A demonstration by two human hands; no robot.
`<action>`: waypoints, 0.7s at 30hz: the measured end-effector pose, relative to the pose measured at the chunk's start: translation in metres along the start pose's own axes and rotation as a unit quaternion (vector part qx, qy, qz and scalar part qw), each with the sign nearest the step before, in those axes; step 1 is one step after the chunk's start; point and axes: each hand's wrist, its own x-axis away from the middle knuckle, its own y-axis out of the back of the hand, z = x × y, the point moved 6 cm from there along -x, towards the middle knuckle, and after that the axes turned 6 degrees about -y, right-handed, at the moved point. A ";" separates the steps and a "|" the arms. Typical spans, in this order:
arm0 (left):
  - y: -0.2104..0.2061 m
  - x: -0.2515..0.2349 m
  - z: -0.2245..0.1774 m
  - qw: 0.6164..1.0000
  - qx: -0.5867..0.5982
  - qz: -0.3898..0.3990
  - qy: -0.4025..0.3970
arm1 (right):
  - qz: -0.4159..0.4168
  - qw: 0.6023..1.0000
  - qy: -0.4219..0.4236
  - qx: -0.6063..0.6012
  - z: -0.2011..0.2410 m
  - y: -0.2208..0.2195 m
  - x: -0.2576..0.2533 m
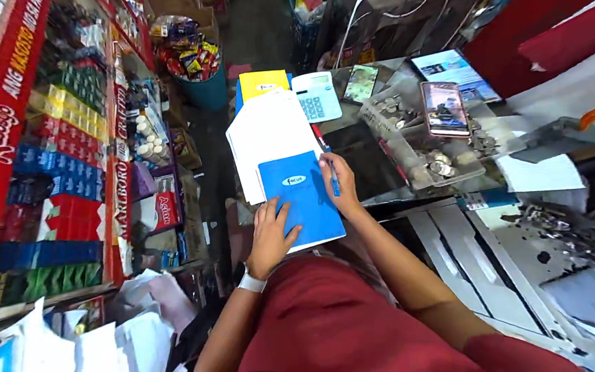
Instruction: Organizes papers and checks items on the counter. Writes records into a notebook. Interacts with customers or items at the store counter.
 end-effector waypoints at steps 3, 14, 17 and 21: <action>-0.002 0.000 0.000 1.000 0.002 0.005 0.011 | -0.004 1.000 0.010 -0.004 0.000 0.000 0.001; 0.000 0.003 -0.009 0.999 0.005 -0.016 0.037 | -0.023 0.998 0.030 0.054 0.008 0.000 0.003; 0.007 0.005 -0.012 0.994 0.093 -0.049 0.042 | -0.017 0.997 0.033 0.069 0.011 -0.002 0.010; 0.026 0.008 -0.002 0.899 0.379 -0.182 0.121 | 0.004 0.998 0.029 0.061 0.013 -0.002 0.021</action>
